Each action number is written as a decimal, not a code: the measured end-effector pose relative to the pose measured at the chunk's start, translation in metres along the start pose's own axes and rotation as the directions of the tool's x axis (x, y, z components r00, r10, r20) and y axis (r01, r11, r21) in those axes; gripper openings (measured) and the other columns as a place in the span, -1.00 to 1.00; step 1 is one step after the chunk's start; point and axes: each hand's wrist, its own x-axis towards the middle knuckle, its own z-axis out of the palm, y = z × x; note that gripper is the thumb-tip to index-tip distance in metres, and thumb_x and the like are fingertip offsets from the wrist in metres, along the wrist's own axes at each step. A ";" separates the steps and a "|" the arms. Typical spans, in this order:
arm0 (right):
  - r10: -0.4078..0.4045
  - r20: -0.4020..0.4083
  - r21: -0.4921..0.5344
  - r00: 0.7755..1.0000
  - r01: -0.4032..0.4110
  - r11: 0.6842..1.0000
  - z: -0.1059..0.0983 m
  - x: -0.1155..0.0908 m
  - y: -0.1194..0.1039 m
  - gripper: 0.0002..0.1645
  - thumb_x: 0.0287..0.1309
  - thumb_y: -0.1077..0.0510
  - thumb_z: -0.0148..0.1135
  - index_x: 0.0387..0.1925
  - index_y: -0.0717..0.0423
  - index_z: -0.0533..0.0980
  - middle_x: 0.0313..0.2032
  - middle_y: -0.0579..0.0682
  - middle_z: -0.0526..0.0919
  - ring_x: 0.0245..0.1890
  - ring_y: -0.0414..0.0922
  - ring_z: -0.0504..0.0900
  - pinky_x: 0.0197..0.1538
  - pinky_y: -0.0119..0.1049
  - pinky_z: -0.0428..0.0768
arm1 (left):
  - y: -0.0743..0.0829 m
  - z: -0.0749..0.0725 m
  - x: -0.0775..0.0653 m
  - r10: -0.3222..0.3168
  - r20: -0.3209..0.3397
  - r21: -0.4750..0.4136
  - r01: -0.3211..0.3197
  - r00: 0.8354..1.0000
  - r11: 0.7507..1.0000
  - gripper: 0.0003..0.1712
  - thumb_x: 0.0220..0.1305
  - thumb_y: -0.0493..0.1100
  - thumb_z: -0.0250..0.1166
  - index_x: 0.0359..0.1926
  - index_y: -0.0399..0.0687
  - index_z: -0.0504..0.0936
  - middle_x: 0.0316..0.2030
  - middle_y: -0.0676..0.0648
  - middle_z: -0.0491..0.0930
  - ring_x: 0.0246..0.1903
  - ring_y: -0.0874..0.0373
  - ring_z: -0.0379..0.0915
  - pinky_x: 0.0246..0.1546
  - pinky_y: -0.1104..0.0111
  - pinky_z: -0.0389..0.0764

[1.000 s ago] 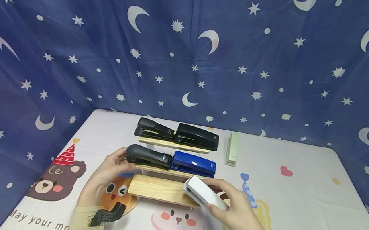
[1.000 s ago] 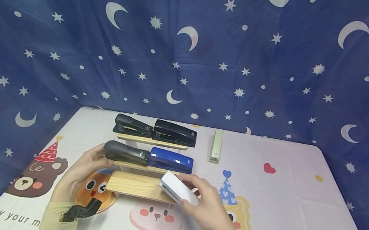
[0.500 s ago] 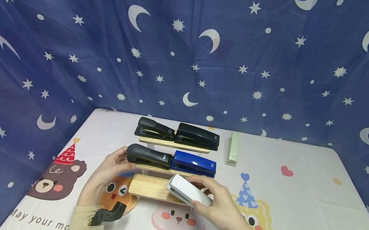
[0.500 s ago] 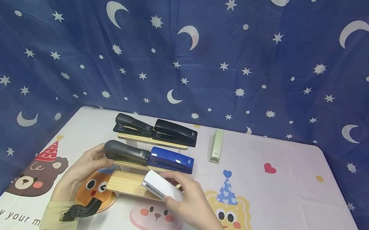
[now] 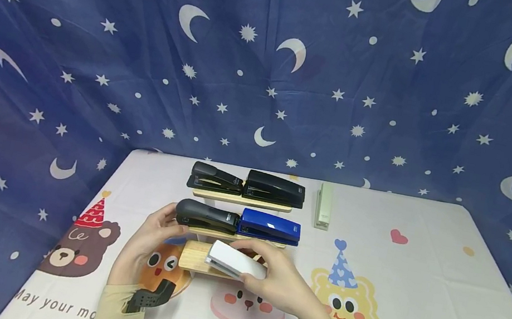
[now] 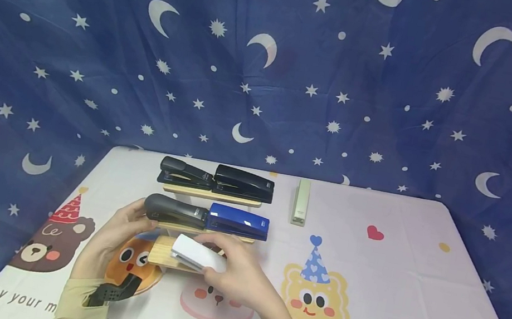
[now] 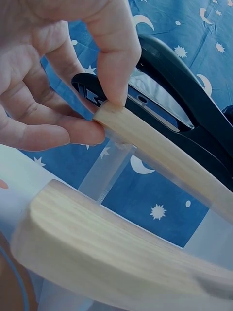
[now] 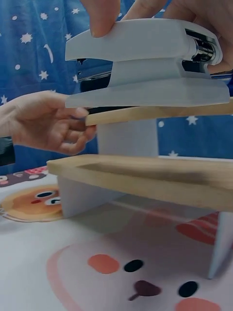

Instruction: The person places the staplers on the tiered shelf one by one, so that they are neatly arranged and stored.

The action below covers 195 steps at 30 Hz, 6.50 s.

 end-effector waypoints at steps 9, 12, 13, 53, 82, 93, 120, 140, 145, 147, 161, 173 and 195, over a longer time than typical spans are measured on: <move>-0.016 0.018 -0.022 1.000 0.016 1.000 0.017 0.015 -0.003 -0.40 -0.06 0.33 0.28 0.07 -0.15 0.52 0.02 -0.17 0.61 -0.10 -0.19 0.53 -0.04 -0.32 0.48 | 0.000 0.000 0.001 -0.008 -0.007 0.004 0.008 1.000 1.000 -0.37 0.10 -0.38 0.23 0.25 -0.24 0.36 -0.11 0.12 0.60 -0.15 0.34 0.58 0.03 0.30 0.44; -0.024 0.016 -0.048 1.000 0.025 0.999 0.022 0.020 -0.004 -0.42 -0.06 0.32 0.28 0.06 -0.15 0.53 0.00 -0.18 0.62 -0.12 -0.20 0.52 -0.05 -0.35 0.47 | 0.001 0.000 0.001 -0.013 -0.009 0.004 0.013 1.000 1.000 -0.38 0.09 -0.38 0.24 0.23 -0.23 0.38 -0.14 0.16 0.61 -0.15 0.33 0.58 0.04 0.28 0.44; -0.022 0.017 -0.055 1.000 0.023 0.998 0.023 0.021 -0.005 -0.42 -0.06 0.32 0.28 0.05 -0.17 0.53 -0.01 -0.18 0.62 -0.12 -0.20 0.52 -0.05 -0.35 0.47 | 0.001 0.000 0.001 -0.010 -0.008 0.006 0.010 1.000 1.000 -0.39 0.10 -0.37 0.25 0.23 -0.23 0.38 -0.14 0.17 0.60 -0.15 0.33 0.58 0.05 0.28 0.43; -0.062 0.022 -0.248 0.998 0.065 0.967 0.068 0.059 -0.006 -0.45 -0.05 0.29 0.29 0.06 -0.11 0.56 0.02 -0.18 0.66 0.04 -0.20 0.53 0.14 -0.26 0.45 | 0.002 0.000 -0.003 -0.015 -0.011 0.009 0.015 1.000 1.000 -0.36 0.11 -0.39 0.19 0.27 -0.22 0.36 0.02 -0.07 0.55 -0.09 0.25 0.53 0.06 0.21 0.43; -0.137 -0.075 -0.392 0.988 0.097 0.915 0.075 0.054 -0.003 -0.43 0.01 0.30 0.25 0.13 -0.07 0.52 0.04 -0.13 0.66 0.09 -0.18 0.57 0.16 -0.28 0.51 | 0.003 0.002 -0.002 -0.033 -0.009 -0.001 0.033 0.999 0.999 -0.34 0.12 -0.37 0.18 0.30 -0.22 0.33 0.17 -0.33 0.45 -0.11 0.20 0.53 -0.08 0.31 0.51; -0.107 -0.119 -0.380 0.987 0.054 0.923 0.069 0.046 0.003 -0.50 0.03 0.24 0.29 0.06 -0.11 0.55 0.03 -0.18 0.66 0.03 -0.20 0.59 0.06 -0.28 0.56 | 0.002 0.000 -0.001 -0.013 -0.010 -0.013 0.013 1.000 1.000 -0.38 0.10 -0.40 0.20 0.24 -0.27 0.36 -0.10 -0.02 0.58 -0.25 0.22 0.56 -0.29 0.37 0.59; -0.140 -0.288 -0.336 0.947 0.036 0.941 0.031 0.009 0.020 -0.54 -0.04 0.29 0.37 -0.06 -0.13 0.60 -0.10 -0.25 0.68 -0.07 -0.29 0.56 0.00 -0.32 0.57 | 0.003 0.002 -0.001 -0.049 -0.040 0.004 0.049 0.998 0.999 -0.36 0.10 -0.39 0.21 0.27 -0.23 0.37 0.05 -0.18 0.55 -0.18 0.24 0.53 -0.09 0.28 0.50; -0.205 -0.423 -0.442 0.883 -0.003 0.897 -0.013 -0.028 0.046 -0.61 -0.07 0.32 0.41 -0.15 -0.05 0.63 -0.23 -0.20 0.70 -0.19 -0.27 0.59 -0.12 -0.29 0.61 | 0.005 0.001 -0.003 -0.019 -0.024 0.021 0.019 1.000 1.000 -0.37 0.13 -0.39 0.20 0.28 -0.25 0.35 0.00 -0.06 0.59 -0.11 0.29 0.51 0.08 0.22 0.37; -0.244 -0.461 -0.446 0.853 0.015 0.895 -0.028 -0.034 0.058 -0.63 -0.07 0.36 0.39 -0.17 -0.01 0.63 -0.26 -0.18 0.70 -0.22 -0.26 0.57 -0.15 -0.29 0.57 | 0.005 0.001 -0.003 -0.015 -0.022 0.013 0.015 1.000 1.000 -0.36 0.11 -0.40 0.19 0.28 -0.27 0.35 0.00 -0.07 0.58 -0.11 0.29 0.52 0.07 0.23 0.38; -0.252 -0.477 -0.452 0.842 0.011 0.892 -0.034 -0.035 0.061 -0.64 -0.08 0.36 0.39 -0.19 -0.01 0.64 -0.27 -0.17 0.70 -0.24 -0.24 0.57 -0.18 -0.29 0.57 | 0.004 0.001 -0.002 -0.017 -0.023 0.012 0.018 1.000 1.000 -0.36 0.10 -0.40 0.19 0.27 -0.27 0.36 -0.02 -0.05 0.59 -0.11 0.28 0.53 0.06 0.25 0.38; -0.138 -0.491 -0.453 0.860 -0.117 0.884 -0.062 -0.027 0.090 -0.71 0.00 0.32 0.34 -0.17 0.07 0.62 -0.27 -0.05 0.71 -0.24 -0.12 0.63 -0.21 -0.15 0.57 | 0.003 0.001 -0.002 -0.024 -0.026 0.012 0.024 0.999 1.000 -0.37 0.10 -0.40 0.19 0.27 -0.26 0.37 -0.06 0.02 0.60 -0.12 0.29 0.54 0.06 0.25 0.39; -0.005 -0.507 -0.303 0.862 -0.173 0.937 -0.077 -0.004 0.121 -0.60 0.06 0.33 0.28 0.00 0.21 0.54 -0.20 0.16 0.71 -0.20 0.08 0.67 -0.08 0.03 0.61 | 0.004 0.003 -0.003 -0.057 -0.053 0.013 0.058 0.997 0.998 -0.35 0.10 -0.36 0.19 0.28 -0.19 0.37 0.15 -0.30 0.48 -0.03 0.17 0.50 0.29 -0.21 0.15; 0.311 -0.539 -0.052 0.783 -0.399 0.916 -0.099 0.036 0.152 -0.28 0.16 0.20 0.21 0.34 0.21 0.24 0.20 0.29 0.45 0.16 0.24 0.47 0.16 0.11 0.47 | 0.003 0.002 -0.002 -0.035 -0.038 0.012 0.036 0.999 0.999 -0.42 0.11 -0.38 0.19 0.22 -0.22 0.40 -0.01 -0.11 0.58 -0.12 0.22 0.54 0.19 0.05 0.32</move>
